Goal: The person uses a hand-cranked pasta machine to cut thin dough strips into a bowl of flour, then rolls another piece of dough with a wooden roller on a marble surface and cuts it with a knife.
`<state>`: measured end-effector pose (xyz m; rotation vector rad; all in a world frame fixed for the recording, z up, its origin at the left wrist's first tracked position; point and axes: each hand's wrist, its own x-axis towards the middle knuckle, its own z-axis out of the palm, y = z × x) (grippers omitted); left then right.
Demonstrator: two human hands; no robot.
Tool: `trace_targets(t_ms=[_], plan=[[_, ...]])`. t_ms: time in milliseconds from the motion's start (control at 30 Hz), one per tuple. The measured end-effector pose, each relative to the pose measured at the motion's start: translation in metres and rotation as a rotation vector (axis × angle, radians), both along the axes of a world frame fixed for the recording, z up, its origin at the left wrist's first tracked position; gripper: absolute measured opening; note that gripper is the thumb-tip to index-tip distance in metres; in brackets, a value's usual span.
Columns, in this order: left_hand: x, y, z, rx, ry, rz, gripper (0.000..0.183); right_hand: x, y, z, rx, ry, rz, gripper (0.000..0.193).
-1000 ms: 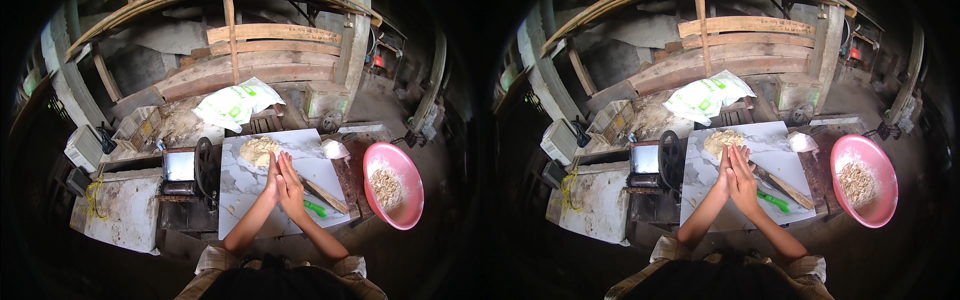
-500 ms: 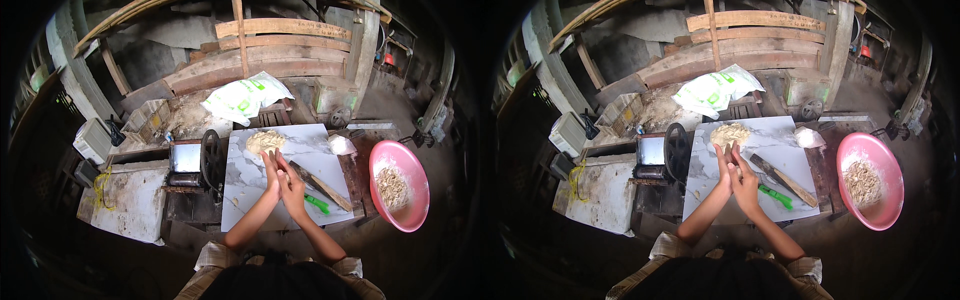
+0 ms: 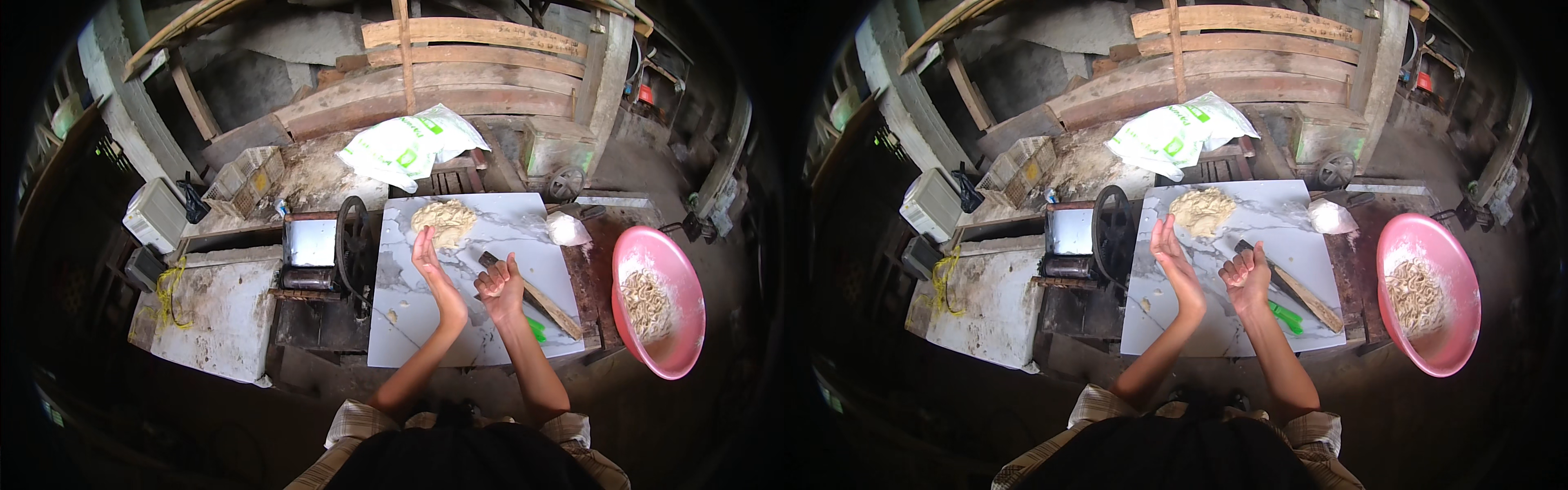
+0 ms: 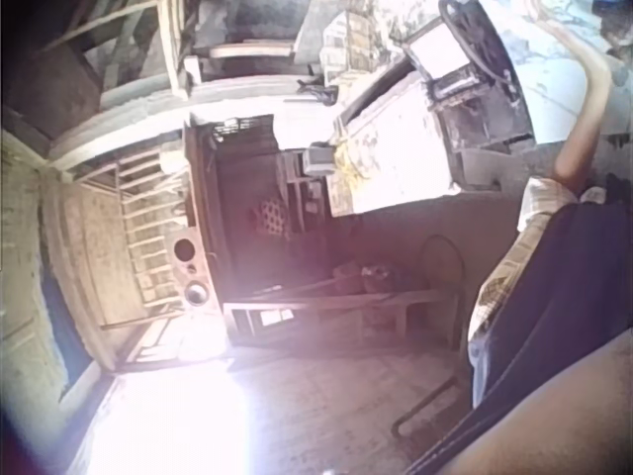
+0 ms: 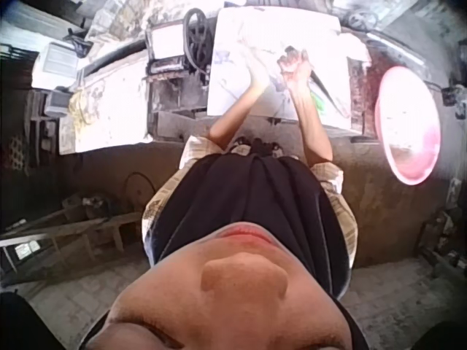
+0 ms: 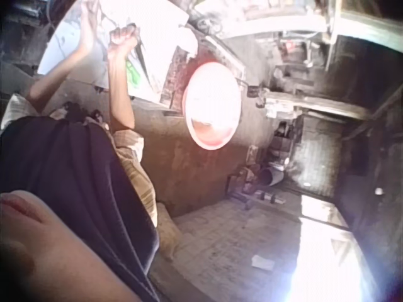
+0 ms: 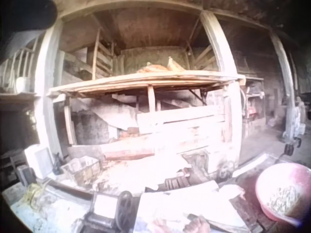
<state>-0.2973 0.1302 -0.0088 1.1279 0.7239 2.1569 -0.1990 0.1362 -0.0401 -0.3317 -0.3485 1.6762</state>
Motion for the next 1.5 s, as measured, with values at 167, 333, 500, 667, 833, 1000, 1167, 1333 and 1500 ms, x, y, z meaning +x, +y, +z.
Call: trace_targets(t_ms=[167,333,500,667,833,1000,1167,1333,1500], plan=[[0.000,0.008,-0.030,-0.326,-0.109,-0.451,0.057,-0.021,-0.001,0.008,0.088,0.059,0.072,0.034],[0.016,-0.013,-0.017,-0.407,-0.325,-0.669,0.045,-0.037,-0.016,0.016,0.320,-1.153,-0.670,0.028],[0.009,-0.006,-0.023,-0.567,-0.235,-0.629,0.031,-0.018,-0.021,0.027,0.377,-1.575,-0.984,0.026],[-0.005,0.008,-0.025,-0.603,-0.480,-0.761,0.044,0.001,-0.017,0.009,0.234,-1.325,-0.768,0.021],[-0.013,0.014,-0.036,-0.669,-0.331,-0.750,0.035,-0.012,-0.017,-0.007,0.216,-0.975,-0.413,0.035],[0.011,-0.010,-0.027,-0.527,0.061,-0.721,0.068,-0.024,-0.019,0.004,0.155,-0.873,-0.315,0.050],[-0.029,0.011,-0.006,-0.601,-0.272,-0.501,0.080,-0.065,-0.054,0.024,0.484,-1.166,-0.384,0.046],[0.014,-0.032,0.005,-0.682,-0.403,-0.763,0.069,-0.018,-0.009,0.024,0.365,-1.031,-0.185,0.049],[-0.019,0.011,-0.063,-0.184,-0.144,-0.659,0.062,-0.064,-0.042,0.047,0.672,-1.349,-0.449,0.044]])
